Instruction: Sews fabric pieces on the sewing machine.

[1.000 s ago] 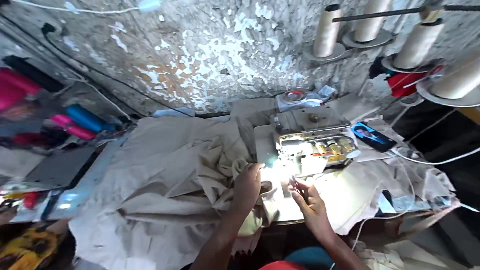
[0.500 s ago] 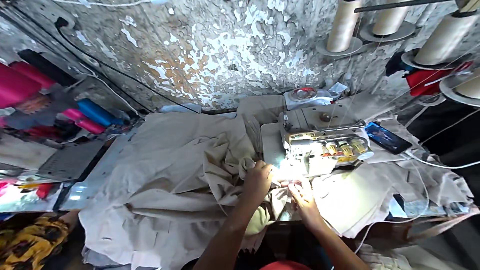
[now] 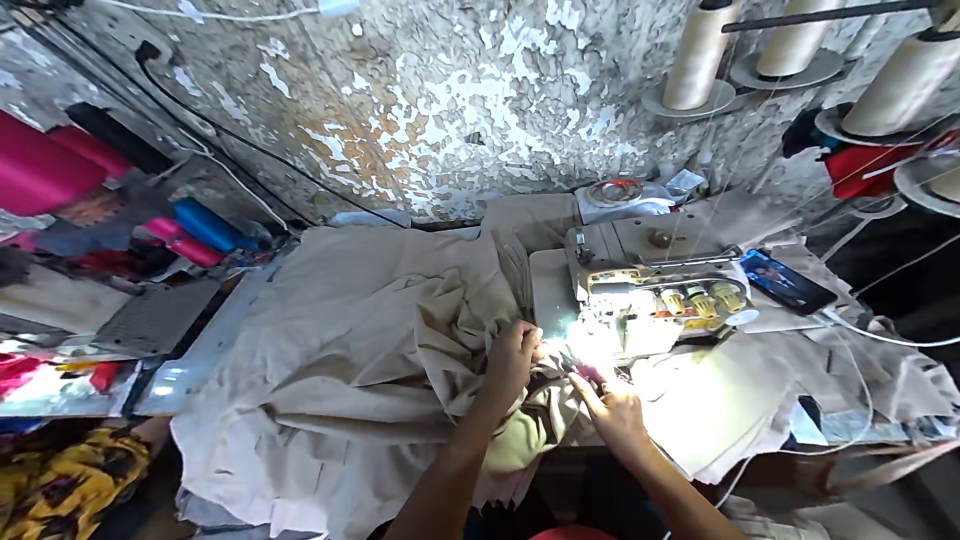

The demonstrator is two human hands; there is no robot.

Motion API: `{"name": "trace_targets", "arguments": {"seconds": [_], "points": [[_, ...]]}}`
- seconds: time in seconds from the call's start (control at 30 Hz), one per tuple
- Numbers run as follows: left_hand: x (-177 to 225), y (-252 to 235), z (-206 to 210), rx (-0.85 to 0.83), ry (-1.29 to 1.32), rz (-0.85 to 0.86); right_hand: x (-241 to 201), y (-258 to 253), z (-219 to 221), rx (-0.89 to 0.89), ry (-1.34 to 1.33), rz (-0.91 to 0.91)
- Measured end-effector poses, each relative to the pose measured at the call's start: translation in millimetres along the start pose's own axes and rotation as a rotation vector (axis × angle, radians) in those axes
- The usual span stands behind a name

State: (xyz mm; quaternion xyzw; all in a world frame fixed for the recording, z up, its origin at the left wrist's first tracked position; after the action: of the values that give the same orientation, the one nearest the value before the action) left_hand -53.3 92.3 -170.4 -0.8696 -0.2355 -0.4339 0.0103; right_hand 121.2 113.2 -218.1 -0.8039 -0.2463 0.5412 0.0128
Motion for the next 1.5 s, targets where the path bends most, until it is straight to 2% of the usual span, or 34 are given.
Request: {"name": "trace_targets", "arguments": {"seconds": [0.2,0.43,0.57,0.87,1.27,1.4,1.5], "points": [[1.9,6.3,0.7,-0.03,0.062,-0.008,-12.0,2.9,1.4,0.029,0.164,-0.163],[0.6,7.5,1.9,-0.003,0.091,-0.003,-21.6,-7.7,6.7,-0.025,0.233,-0.117],[0.2,7.3,2.4,-0.013,0.099,-0.017,-22.1,-8.3,9.8,0.033,0.233,-0.153],[-1.4,8.2,2.5,-0.007,0.102,-0.008,-24.7,-9.3,11.3,0.014,0.223,-0.118],[-3.2,8.6,2.0,0.024,0.153,0.003,-19.4,-5.7,8.4,0.054,0.173,-0.165],[10.0,17.9,-6.8,0.22,0.216,0.119,-7.1,11.6,1.9,0.088,0.068,-0.243],[36.8,26.3,7.1,0.168,0.058,0.284,4.2,34.5,-2.3,0.075,-0.048,-0.3]]}}
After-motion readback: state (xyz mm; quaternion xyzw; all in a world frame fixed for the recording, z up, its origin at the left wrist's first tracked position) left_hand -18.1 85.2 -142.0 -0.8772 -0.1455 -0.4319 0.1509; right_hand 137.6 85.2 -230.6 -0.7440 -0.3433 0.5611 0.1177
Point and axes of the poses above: each hand's wrist, its own y-axis away from the middle knuckle, its own z-axis out of the palm, x = y × z, the point moved 5 cm from there along -y, towards the middle knuckle, and after that the axes turned 8 degrees about -y, right-handed, at the moved point
